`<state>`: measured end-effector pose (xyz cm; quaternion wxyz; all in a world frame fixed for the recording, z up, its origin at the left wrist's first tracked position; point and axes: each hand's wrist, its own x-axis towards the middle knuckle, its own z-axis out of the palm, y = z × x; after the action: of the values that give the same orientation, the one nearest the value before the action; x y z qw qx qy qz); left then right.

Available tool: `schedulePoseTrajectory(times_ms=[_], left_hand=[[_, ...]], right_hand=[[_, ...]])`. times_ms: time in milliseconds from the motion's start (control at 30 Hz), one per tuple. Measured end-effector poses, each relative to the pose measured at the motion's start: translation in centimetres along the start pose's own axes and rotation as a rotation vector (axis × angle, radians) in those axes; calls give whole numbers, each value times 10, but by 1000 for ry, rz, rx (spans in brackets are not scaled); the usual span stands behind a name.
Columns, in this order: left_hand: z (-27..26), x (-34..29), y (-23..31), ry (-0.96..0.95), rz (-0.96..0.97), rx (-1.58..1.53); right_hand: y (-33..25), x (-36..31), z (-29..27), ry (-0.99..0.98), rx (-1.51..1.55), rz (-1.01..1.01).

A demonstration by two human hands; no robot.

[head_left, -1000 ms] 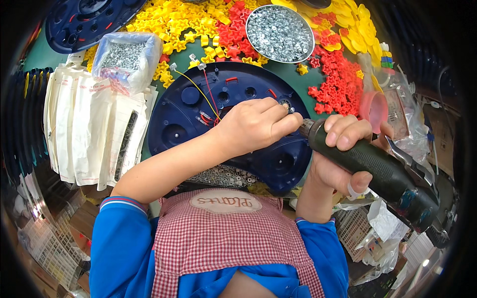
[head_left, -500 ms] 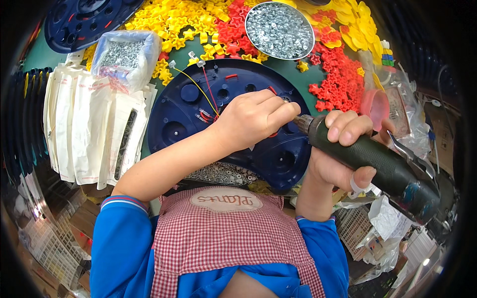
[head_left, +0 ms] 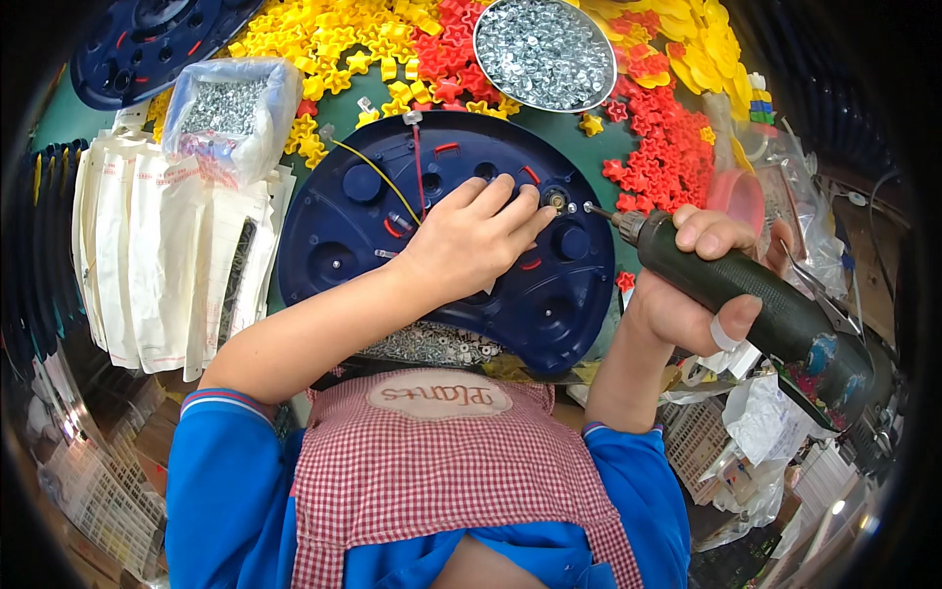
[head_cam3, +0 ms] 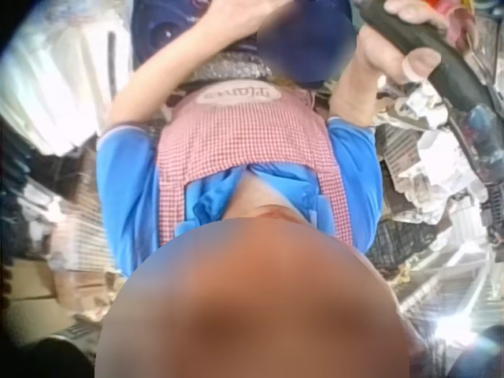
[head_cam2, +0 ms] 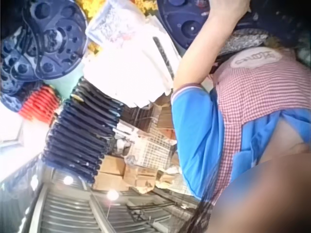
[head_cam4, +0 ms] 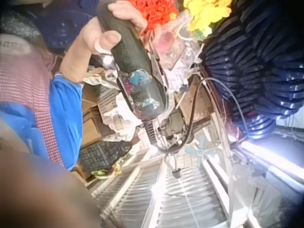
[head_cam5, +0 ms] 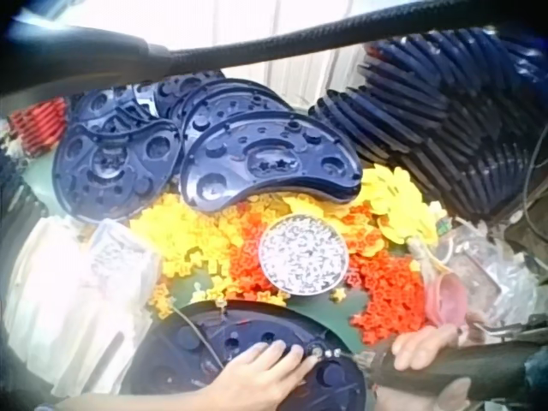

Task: The person solders wires to small components on a blue plastic base using a soldering iron. They repeatedly pick up wires, apply solder, and place the finished units aside. The person also handles small plastic star-shaped pieces and metal fasteners during the process.

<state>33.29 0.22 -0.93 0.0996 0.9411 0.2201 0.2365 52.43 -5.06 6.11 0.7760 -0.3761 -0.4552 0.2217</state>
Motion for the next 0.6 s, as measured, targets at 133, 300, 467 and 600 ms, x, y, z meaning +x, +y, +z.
schedulePoseTrajectory(times_ms=[133,300,467,600], left_hand=[[1,-5,-3,-31,18,15],[-2,-4,-6,33,-18,-50],[3,-6,-7,110,-12,-71],[10,-10,-8,76,-24,-78]], right_hand=[[8,1,16,-79,-1,24],[17,-3,36,-128,73,172],[24,-1,38,-144,59,174],[33,-2,32,-196,92,210]])
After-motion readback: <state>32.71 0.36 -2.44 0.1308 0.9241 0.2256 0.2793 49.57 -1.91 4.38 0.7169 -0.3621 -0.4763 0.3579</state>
